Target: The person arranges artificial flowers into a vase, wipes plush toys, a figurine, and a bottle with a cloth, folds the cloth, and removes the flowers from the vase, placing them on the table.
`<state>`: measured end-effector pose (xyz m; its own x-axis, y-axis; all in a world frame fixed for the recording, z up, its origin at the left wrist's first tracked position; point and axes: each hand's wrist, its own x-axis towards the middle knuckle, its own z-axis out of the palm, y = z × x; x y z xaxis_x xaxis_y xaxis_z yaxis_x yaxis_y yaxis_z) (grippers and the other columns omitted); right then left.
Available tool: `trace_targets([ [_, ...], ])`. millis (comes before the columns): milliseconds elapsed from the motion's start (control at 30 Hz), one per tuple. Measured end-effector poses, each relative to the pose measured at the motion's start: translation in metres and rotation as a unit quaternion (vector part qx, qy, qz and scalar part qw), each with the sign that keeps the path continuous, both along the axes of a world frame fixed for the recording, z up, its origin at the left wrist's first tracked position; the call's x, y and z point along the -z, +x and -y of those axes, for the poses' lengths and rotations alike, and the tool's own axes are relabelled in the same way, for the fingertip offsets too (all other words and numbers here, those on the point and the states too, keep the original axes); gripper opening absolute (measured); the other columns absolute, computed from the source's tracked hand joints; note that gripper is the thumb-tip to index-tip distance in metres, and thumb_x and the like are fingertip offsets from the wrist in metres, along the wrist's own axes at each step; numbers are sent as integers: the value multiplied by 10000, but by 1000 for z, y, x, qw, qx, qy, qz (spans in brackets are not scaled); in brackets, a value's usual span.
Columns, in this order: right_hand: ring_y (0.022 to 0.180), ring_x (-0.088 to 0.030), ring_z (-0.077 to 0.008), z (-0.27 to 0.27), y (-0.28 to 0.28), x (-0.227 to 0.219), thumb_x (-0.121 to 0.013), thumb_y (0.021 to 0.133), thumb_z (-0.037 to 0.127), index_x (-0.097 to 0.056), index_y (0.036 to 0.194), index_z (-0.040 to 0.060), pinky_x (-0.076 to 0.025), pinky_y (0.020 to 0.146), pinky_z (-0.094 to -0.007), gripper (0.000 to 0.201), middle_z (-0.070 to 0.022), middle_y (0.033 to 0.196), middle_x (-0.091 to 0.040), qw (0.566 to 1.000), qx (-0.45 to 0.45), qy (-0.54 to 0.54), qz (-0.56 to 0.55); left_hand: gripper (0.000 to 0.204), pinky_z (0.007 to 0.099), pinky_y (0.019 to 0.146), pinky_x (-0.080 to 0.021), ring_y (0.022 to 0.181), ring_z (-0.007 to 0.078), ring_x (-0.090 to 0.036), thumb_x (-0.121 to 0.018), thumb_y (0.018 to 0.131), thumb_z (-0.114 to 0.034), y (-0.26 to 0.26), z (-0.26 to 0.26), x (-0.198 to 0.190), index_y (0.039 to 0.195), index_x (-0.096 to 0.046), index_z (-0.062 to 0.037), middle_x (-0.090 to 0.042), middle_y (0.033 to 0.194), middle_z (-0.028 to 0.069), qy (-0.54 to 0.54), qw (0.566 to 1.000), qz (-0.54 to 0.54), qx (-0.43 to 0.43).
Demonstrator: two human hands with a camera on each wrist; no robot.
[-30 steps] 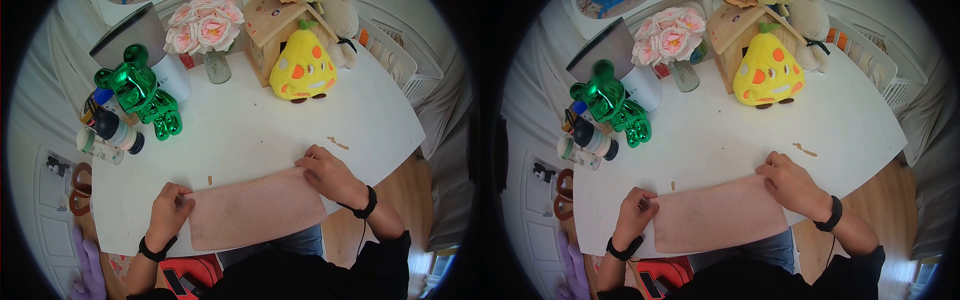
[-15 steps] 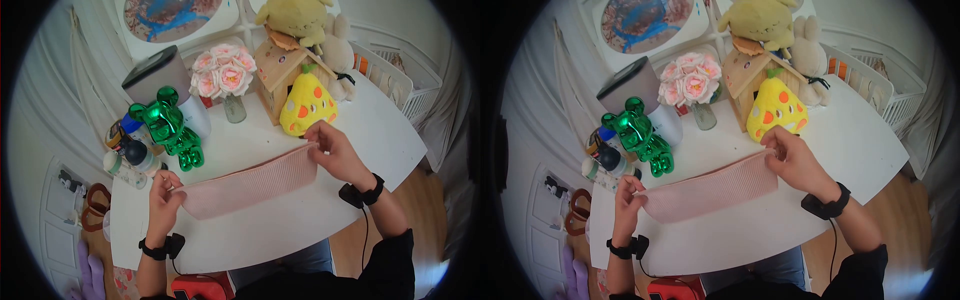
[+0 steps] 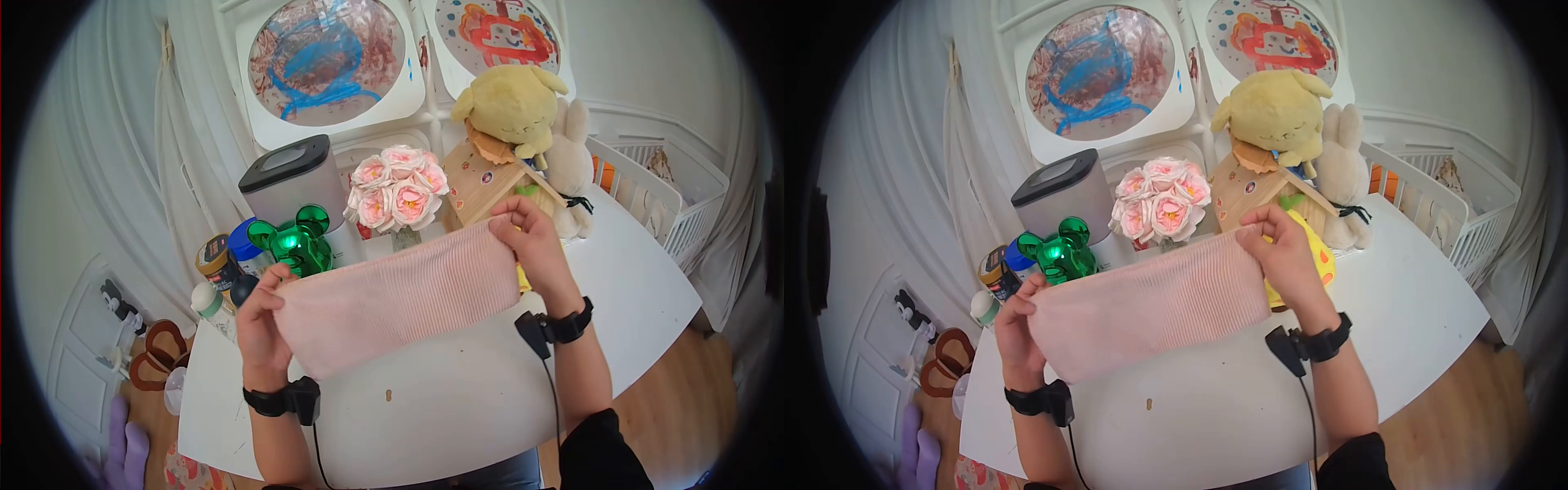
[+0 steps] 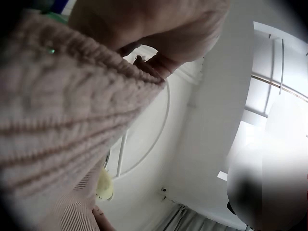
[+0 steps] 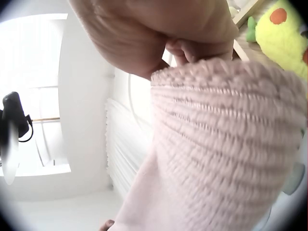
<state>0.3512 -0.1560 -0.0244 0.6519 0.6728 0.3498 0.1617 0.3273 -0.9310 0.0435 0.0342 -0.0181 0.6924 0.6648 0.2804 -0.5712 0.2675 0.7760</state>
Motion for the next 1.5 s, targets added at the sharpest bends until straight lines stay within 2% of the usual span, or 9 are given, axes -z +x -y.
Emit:
trace_targets([
  [167,781,-582,-42,-8,15,13,-637,945,67,-649,1097,14,-454,697,-188,161,-2,906,-661,997,-73,4,-40,335,342,850,-530,913,241,-646,-500,768,-57,-1,-8,3,1097,-550,-27,-633,958,109,-18,995,59,80],
  [433,742,-561,-90,-15,14,23,-623,912,87,-643,996,-5,-469,678,-233,126,-20,822,-596,976,114,-91,160,320,270,708,-519,813,117,-622,-518,843,-5,10,18,1,1158,-513,-58,-631,982,38,159,964,-140,-161],
  [800,643,-619,-282,15,-54,-9,-624,843,37,-602,1031,0,-512,649,-361,193,-104,704,-605,938,32,-151,311,379,208,728,-435,807,73,-559,-526,821,55,13,58,-5,1188,-488,-28,-598,954,39,214,960,-128,-130],
  [867,868,-645,-268,16,-42,-2,-694,823,79,-604,1169,28,-517,805,-363,362,-125,985,-641,841,-54,-356,404,424,211,745,-426,848,79,-552,-532,797,62,9,59,-11,1206,-476,-32,-595,924,36,195,972,-95,-85],
  [967,1151,-577,-347,9,-48,23,-736,796,114,-556,1312,44,-462,977,-418,551,-171,1211,-609,831,-141,-180,506,449,221,762,-428,849,87,-559,-550,800,65,9,65,-14,1228,-457,-35,-597,934,45,221,960,-169,40],
  [1100,1237,-528,-321,-11,-74,24,-759,845,145,-508,1395,39,-413,1054,-378,614,-171,1336,-554,838,-372,-57,394,462,226,768,-427,856,99,-569,-573,809,67,15,65,-8,1240,-446,-43,-599,956,55,168,962,-165,136],
  [1233,996,-667,-177,-6,-82,20,-717,933,130,-642,1239,-7,-519,886,-325,344,-88,1086,-721,863,-468,-102,157,447,283,838,-498,941,174,-636,-614,905,-87,21,45,7,1308,-431,-21,-638,1004,105,-3,979,-11,205],
  [1433,937,-657,-71,12,-84,-5,-652,981,115,-681,1167,-15,-528,826,-234,228,-37,1055,-724,964,-259,-21,-64,725,445,1118,-397,1342,308,-504,-429,1015,-592,35,53,25,1446,-481,-11,-542,1458,148,117,987,-106,-30],
  [1500,940,-661,-80,9,-77,-3,-645,987,120,-672,1182,-11,-528,828,-231,237,-52,1062,-722,967,-232,-5,-103,730,440,1122,-388,1377,272,-465,-393,1026,-601,41,50,22,1423,-505,2,-553,1447,137,-137,946,-17,295],
])
